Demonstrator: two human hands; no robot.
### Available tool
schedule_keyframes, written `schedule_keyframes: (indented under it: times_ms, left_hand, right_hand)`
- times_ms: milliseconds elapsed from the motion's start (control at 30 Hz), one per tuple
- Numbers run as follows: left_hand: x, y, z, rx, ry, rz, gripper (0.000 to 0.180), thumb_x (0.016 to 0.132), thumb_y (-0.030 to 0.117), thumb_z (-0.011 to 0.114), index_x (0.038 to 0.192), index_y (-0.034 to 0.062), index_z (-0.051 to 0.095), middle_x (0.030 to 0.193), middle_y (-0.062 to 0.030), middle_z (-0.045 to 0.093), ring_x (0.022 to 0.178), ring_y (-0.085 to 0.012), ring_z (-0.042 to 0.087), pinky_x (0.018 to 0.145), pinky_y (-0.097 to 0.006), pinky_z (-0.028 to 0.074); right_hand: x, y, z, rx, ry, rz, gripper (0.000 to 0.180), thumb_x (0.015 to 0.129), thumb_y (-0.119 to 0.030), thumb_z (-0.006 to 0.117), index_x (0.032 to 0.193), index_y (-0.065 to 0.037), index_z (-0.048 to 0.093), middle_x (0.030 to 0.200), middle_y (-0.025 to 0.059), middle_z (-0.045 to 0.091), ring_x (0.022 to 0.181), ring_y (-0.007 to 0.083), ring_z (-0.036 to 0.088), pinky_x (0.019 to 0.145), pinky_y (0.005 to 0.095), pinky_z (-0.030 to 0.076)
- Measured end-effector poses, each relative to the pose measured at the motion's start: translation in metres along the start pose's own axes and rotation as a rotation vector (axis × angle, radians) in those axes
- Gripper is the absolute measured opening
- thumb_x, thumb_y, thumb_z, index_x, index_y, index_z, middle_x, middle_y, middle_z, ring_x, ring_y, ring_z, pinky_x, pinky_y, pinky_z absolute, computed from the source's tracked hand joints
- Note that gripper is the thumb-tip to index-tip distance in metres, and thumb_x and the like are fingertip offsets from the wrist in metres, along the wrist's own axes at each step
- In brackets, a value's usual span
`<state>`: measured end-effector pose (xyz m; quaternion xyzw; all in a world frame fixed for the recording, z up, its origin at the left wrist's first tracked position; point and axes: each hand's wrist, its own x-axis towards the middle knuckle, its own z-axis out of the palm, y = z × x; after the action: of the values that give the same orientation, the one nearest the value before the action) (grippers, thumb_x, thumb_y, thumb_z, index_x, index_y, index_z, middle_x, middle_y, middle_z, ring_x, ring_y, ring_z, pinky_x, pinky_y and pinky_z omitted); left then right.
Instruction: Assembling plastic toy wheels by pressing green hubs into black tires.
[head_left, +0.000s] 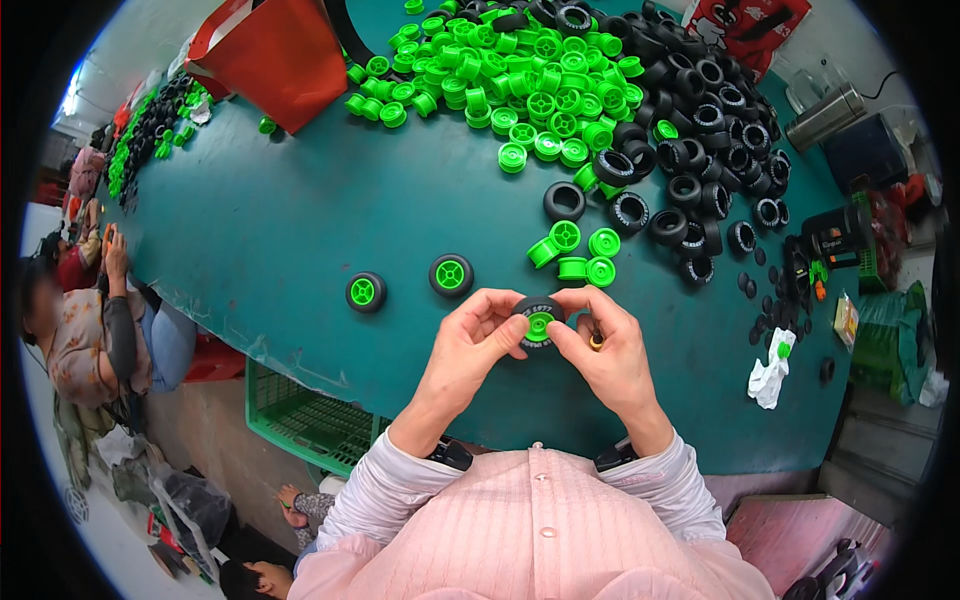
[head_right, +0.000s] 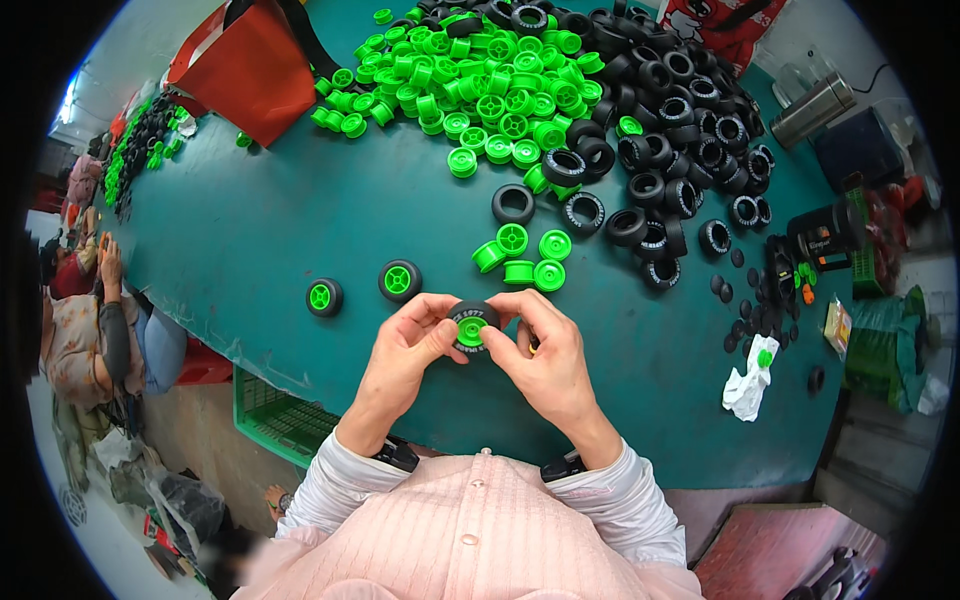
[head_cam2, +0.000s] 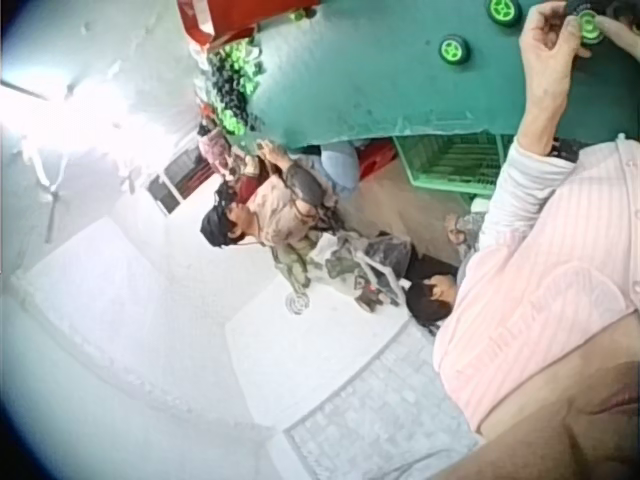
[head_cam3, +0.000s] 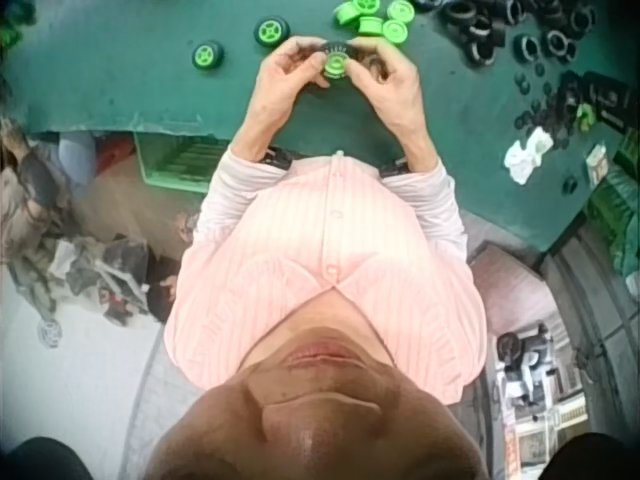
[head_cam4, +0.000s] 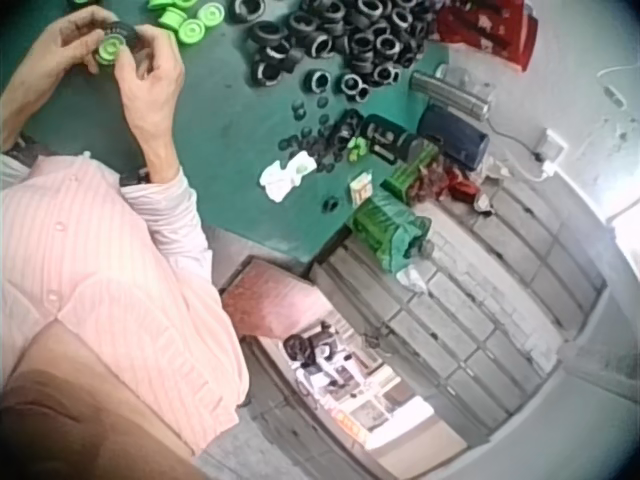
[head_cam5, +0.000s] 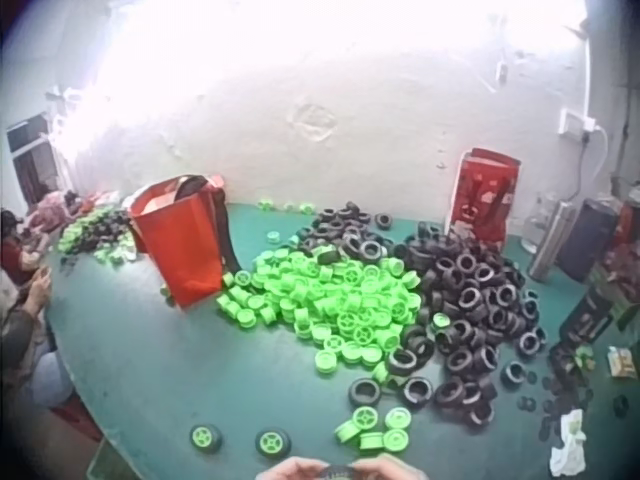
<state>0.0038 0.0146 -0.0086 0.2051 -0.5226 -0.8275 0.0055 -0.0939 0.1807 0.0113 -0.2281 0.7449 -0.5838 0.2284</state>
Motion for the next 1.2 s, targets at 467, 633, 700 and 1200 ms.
schedule_keyframes:
  times_ms: [467, 633, 700, 1200]
  left_hand:
    - [0.005, -0.014, -0.006, -0.062, -0.059, 0.043, 0.024, 0.098, 0.013, 0.066, 0.118, -0.0005, 0.061, 0.109, -0.0065, 0.068, 0.098, -0.0147, 0.066, 0.084, -0.035, 0.060]
    - [0.006, -0.014, 0.005, -0.323, -0.016, -0.059, 0.024, 0.099, 0.017, 0.065, 0.117, 0.0005, 0.063, 0.110, -0.0066, 0.068, 0.100, -0.0159, 0.067, 0.085, -0.036, 0.061]
    - [0.006, -0.012, 0.004, -0.252, -0.010, -0.066, 0.024, 0.099, 0.017, 0.065, 0.117, 0.0004, 0.063, 0.111, -0.0071, 0.068, 0.100, -0.0163, 0.067, 0.085, -0.036, 0.061]
    - [0.011, -0.028, -0.008, -0.118, -0.054, -0.018, 0.026, 0.098, 0.014, 0.065, 0.119, -0.0011, 0.061, 0.112, -0.0109, 0.069, 0.099, -0.0187, 0.069, 0.082, -0.035, 0.061]
  right_hand:
    - [0.008, 0.009, 0.006, 0.126, 0.006, 0.069, 0.018, 0.088, -0.008, 0.073, 0.102, 0.000, 0.068, 0.087, -0.0007, 0.065, 0.057, 0.0020, 0.042, 0.052, 0.0228, 0.035]
    - [0.005, 0.017, 0.009, 0.249, 0.074, 0.125, 0.018, 0.088, -0.008, 0.073, 0.104, 0.000, 0.068, 0.087, -0.0012, 0.066, 0.057, 0.0007, 0.041, 0.052, 0.0211, 0.034]
    - [0.001, 0.014, 0.002, 0.131, 0.019, 0.141, 0.020, 0.088, -0.009, 0.074, 0.105, 0.000, 0.067, 0.086, -0.0018, 0.065, 0.057, -0.0001, 0.040, 0.051, 0.0202, 0.033]
    - [-0.008, 0.025, 0.006, 0.213, 0.051, 0.175, 0.022, 0.088, -0.010, 0.074, 0.107, -0.002, 0.068, 0.088, -0.0018, 0.065, 0.056, -0.0014, 0.039, 0.050, 0.0195, 0.032]
